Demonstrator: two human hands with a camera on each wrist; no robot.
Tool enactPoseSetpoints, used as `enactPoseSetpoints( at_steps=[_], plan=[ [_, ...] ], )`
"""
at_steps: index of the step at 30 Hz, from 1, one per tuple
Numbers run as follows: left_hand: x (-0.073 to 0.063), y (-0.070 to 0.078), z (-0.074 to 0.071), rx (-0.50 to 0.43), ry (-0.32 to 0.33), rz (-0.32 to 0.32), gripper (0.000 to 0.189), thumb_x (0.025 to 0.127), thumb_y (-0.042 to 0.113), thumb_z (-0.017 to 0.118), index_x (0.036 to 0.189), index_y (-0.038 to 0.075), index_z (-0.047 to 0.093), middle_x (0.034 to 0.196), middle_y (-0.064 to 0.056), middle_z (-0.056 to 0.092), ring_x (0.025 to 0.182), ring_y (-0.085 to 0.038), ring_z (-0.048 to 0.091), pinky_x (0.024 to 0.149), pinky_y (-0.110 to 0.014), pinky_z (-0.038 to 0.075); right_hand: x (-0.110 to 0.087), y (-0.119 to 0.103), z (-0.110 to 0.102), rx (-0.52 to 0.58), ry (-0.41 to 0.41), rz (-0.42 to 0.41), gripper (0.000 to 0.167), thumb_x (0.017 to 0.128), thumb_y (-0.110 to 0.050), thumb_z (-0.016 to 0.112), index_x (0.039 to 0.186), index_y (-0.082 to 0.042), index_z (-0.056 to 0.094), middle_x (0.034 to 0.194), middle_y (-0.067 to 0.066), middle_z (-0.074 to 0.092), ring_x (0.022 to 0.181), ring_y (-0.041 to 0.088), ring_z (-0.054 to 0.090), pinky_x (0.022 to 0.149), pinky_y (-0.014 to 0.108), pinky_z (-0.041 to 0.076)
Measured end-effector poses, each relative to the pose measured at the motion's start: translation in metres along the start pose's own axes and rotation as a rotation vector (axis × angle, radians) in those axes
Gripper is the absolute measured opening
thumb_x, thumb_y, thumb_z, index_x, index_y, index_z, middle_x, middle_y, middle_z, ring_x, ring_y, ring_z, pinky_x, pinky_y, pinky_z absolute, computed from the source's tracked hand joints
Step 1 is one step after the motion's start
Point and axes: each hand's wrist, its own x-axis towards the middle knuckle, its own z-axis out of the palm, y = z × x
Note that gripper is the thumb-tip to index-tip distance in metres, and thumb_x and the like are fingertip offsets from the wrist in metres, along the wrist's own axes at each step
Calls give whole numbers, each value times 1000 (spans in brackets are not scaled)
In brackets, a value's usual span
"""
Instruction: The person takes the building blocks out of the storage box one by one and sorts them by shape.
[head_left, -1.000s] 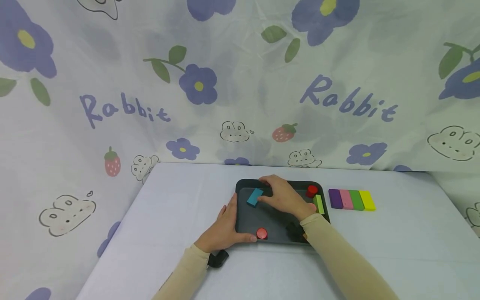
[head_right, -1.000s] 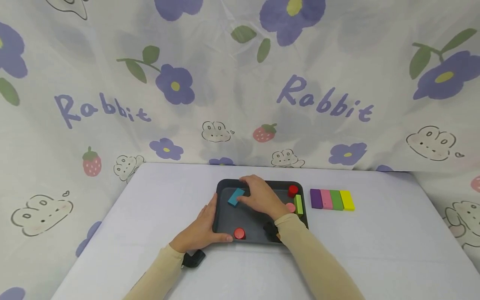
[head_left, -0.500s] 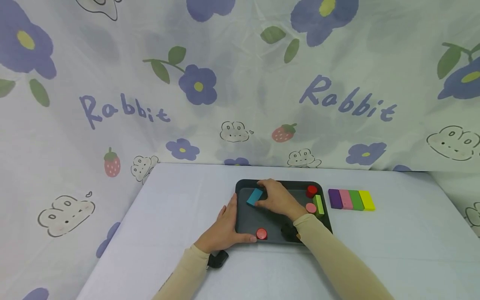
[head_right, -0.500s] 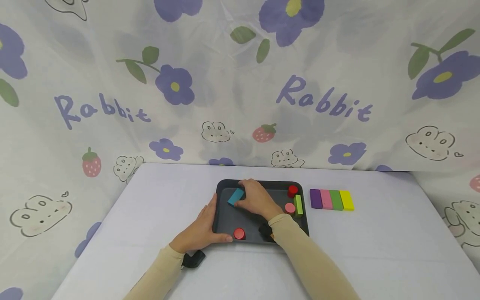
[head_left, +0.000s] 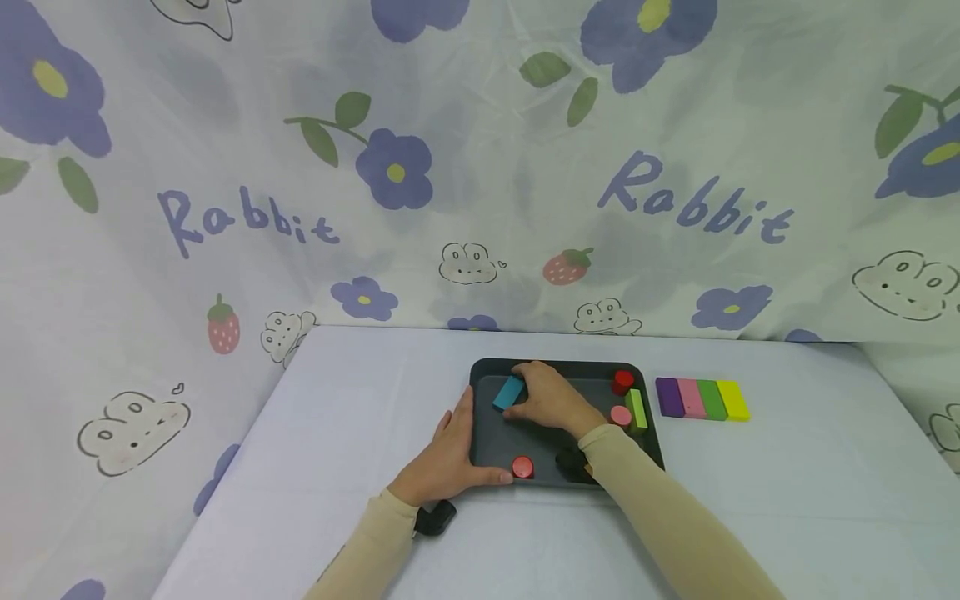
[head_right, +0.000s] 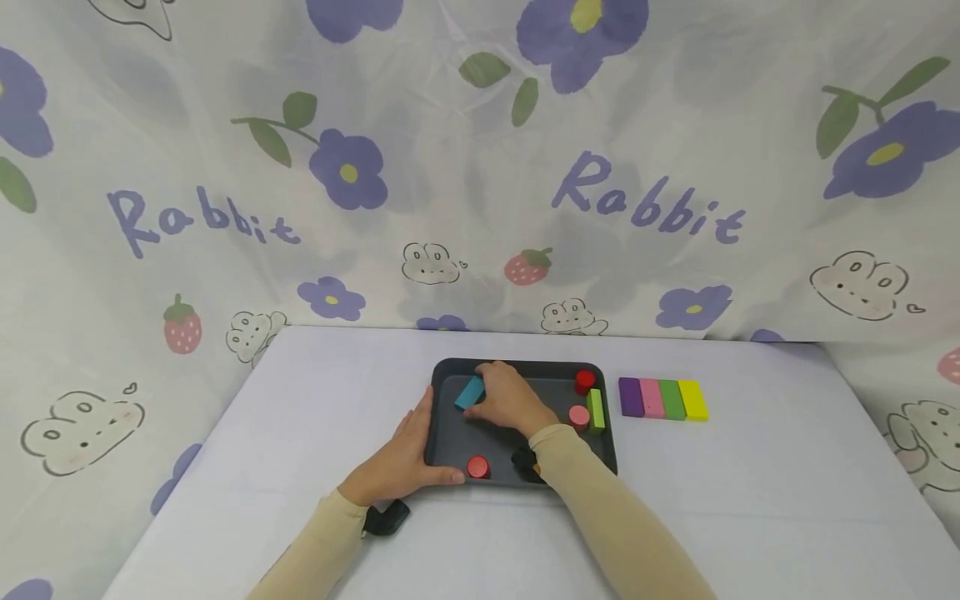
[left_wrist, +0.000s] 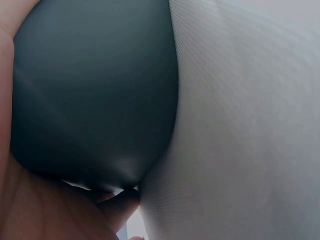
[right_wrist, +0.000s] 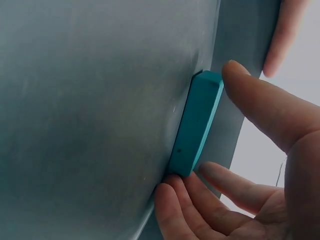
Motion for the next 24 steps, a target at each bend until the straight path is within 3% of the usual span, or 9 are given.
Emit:
enactPoseSetpoints(
  at_steps=[16,24],
  plan=[
    [1,0,0,2,6,12,135,78,64,78,158,-2,-9,168,-15,-2,154,-24,8,122,-54,3,2,-7,8,-129,22,17,76,77,-33,88,135,5,57,127,19,61,118,33,55,102,45,48],
    [1,-1,-1,4,11,13,135,78,64,77,158,-2,-9,168,-16,-2,154,-24,8,122,-54,3,2,-9,7,-132,29,22,72,79,-31,87,134,6,58,123,18,61,111,31,56,98,43,50]
  ],
)
